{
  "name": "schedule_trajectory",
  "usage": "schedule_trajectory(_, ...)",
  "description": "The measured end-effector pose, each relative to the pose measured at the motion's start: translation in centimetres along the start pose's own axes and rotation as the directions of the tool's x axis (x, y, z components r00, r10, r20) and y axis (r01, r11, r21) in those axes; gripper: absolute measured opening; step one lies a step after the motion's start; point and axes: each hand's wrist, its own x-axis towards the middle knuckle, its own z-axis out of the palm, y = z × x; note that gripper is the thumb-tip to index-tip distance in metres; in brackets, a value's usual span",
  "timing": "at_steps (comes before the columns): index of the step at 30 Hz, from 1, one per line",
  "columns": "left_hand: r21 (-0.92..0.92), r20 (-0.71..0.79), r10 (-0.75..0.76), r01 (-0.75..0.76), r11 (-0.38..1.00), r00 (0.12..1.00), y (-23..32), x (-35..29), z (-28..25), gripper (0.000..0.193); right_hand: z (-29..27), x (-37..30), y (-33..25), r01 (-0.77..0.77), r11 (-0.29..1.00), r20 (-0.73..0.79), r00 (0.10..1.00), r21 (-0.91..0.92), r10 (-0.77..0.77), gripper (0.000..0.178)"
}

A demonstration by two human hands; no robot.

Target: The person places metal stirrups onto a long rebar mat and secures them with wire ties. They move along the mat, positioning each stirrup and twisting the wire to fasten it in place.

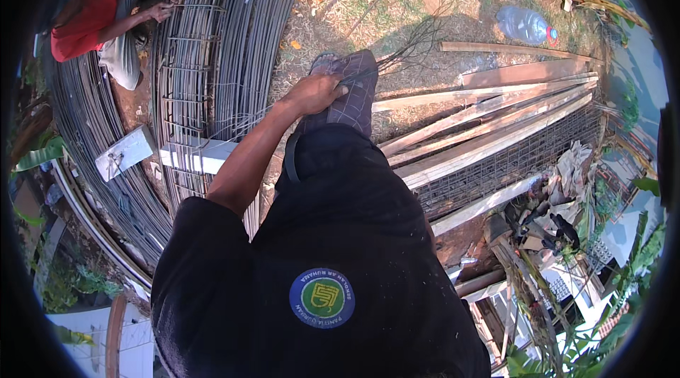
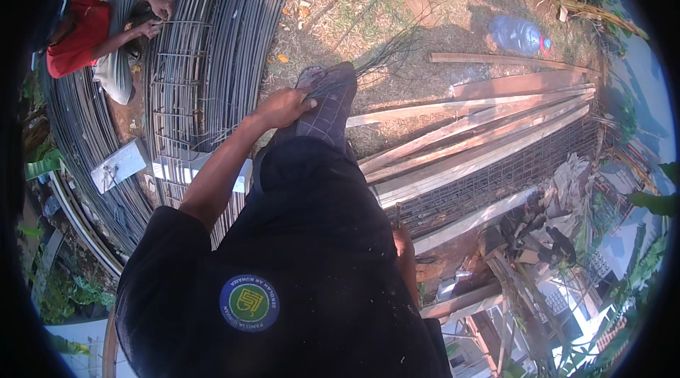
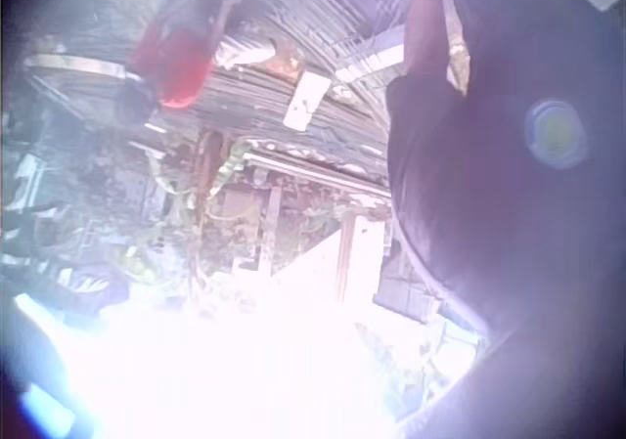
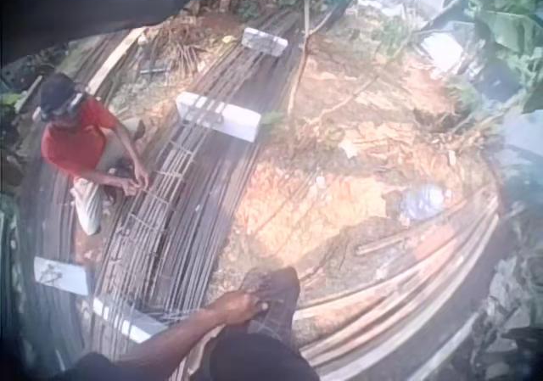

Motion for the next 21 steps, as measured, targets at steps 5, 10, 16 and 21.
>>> schedule_trajectory(5,0.054,0.251,-0.094,0.083,0.995,0.963,5.2,6.8,1.1,0.050,-4.2,4.0,-5.2,-0.054,0.994,0.030,0.998,0.090,0.052,0.023)
schedule_trajectory(10,0.080,0.276,-0.114,0.096,0.992,0.954,11.1,16.7,-1.1,0.051,-7.9,11.5,-14.8,-0.059,0.996,0.096,0.994,0.072,0.052,0.020)
schedule_trajectory(16,-0.030,0.152,-0.014,0.019,0.999,0.988,23.1,31.0,-7.3,0.045,-14.8,14.7,-27.0,0.047,0.902,0.116,0.988,0.430,-0.107,0.027)
schedule_trajectory(21,-0.215,0.108,-0.010,0.034,0.976,0.994,31.0,45.7,-10.1,0.046,-21.9,16.9,-35.7,0.067,0.891,-0.038,0.998,0.450,-0.056,0.019)
